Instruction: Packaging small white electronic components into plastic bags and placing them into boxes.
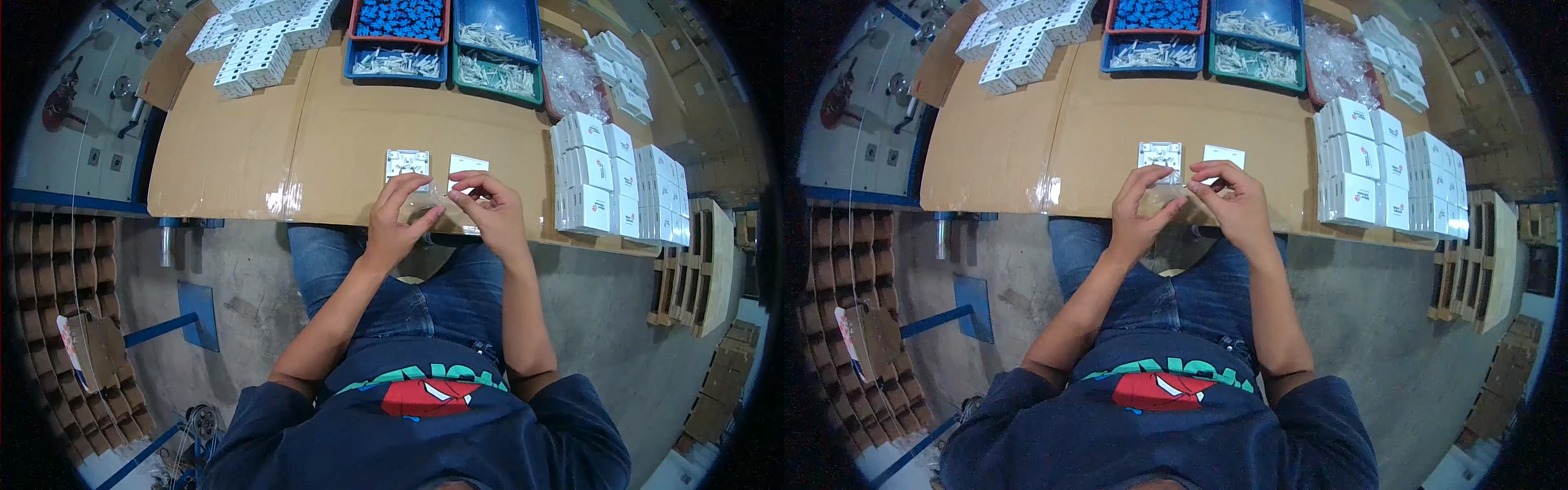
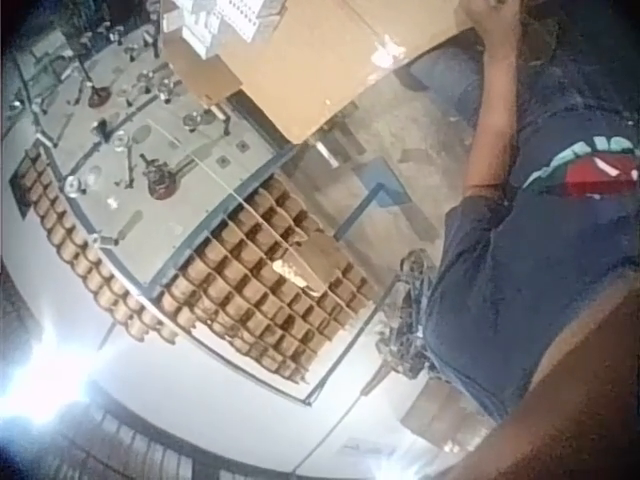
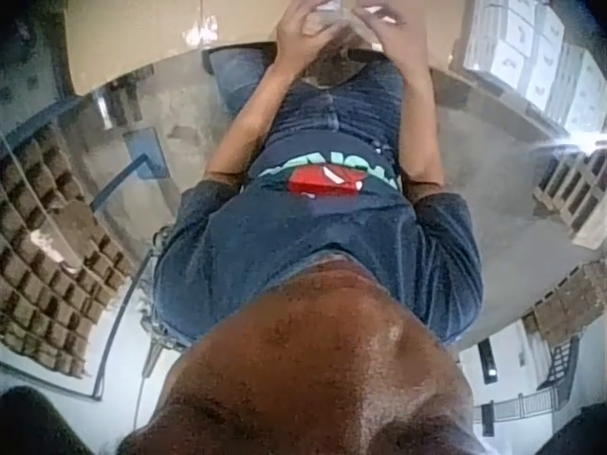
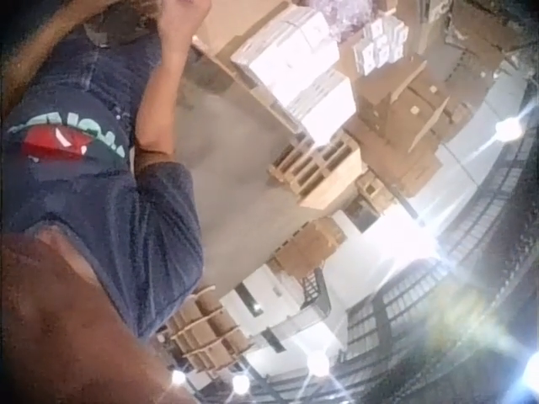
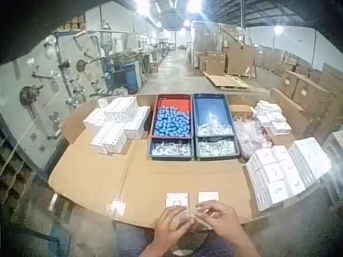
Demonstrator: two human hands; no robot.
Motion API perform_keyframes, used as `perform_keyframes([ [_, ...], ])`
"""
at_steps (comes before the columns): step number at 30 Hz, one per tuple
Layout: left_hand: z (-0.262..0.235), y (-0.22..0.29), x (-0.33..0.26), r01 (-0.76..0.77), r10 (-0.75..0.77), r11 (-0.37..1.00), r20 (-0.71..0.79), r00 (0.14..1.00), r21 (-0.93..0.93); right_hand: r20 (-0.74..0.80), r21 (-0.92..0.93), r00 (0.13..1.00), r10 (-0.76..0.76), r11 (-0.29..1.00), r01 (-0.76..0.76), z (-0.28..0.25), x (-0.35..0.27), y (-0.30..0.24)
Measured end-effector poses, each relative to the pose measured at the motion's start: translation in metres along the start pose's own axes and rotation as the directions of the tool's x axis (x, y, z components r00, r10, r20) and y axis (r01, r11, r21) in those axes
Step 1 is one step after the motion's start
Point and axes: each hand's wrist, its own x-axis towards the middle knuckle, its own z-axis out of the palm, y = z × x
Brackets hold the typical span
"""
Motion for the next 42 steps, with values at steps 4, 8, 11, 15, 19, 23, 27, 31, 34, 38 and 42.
perform_keyframes([
  [4, -0.003, 0.007, -0.009, -0.042, 0.042, 0.999, 0.004, 0.999, 0.006, 0.068, -0.092, 0.998, -0.001, 0.996, 0.007, 0.009, -0.013, -0.011],
  [8, -0.005, 0.016, -0.012, -0.086, 0.086, 0.996, -0.014, 0.996, 0.017, 0.08, -0.03, 0.995, -0.065, 0.997, 0.068, 0.013, -0.02, -0.012],
  [11, -0.008, 0.02, -0.013, -0.126, 0.127, 0.991, -0.027, 0.992, 0.034, 0.091, -0.021, 0.992, -0.084, 0.996, 0.086, 0.015, -0.025, -0.023],
  [15, -0.009, 0.024, -0.016, -0.121, 0.122, 0.992, -0.044, 0.992, 0.029, 0.093, -0.051, 0.99, -0.107, 0.992, 0.112, 0.015, -0.026, -0.03],
  [19, -0.009, 0.023, -0.016, -0.087, 0.09, 0.996, -0.063, 0.994, 0.035, 0.078, -0.04, 0.989, -0.125, 0.991, 0.128, 0.013, -0.022, -0.025],
  [23, -0.013, -0.001, -0.014, -0.063, 0.065, 0.998, -0.067, 0.996, 0.025, 0.021, -0.022, 0.998, -0.064, 0.998, 0.065, 0.011, -0.012, -0.014],
  [27, -0.026, -0.037, -0.006, 0.009, -0.001, 0.998, -0.122, 0.993, 0.062, 0.045, -0.068, 0.999, -0.006, 0.998, 0.009, 0.006, 0.006, 0.014],
  [31, -0.037, -0.081, 0.002, 0.1, -0.078, 0.99, -0.207, 0.975, 0.098, 0.017, -0.202, 0.994, 0.105, 0.974, -0.099, -0.004, 0.037, 0.04],
  [34, -0.036, -0.105, 0.004, 0.16, -0.133, 0.983, -0.263, 0.956, 0.087, -0.008, -0.354, 0.994, 0.108, 0.93, -0.104, -0.011, 0.076, 0.043],
  [38, -0.033, -0.109, -0.001, 0.185, -0.123, 0.966, -0.303, 0.945, 0.183, -0.025, -0.516, 0.998, -0.06, 0.856, 0.039, -0.008, 0.145, 0.049],
  [42, -0.028, -0.102, 0.002, 0.206, -0.125, 0.944, -0.3, 0.946, 0.258, 0.019, -0.632, 0.988, -0.152, 0.764, 0.129, 0.003, 0.221, 0.054],
])
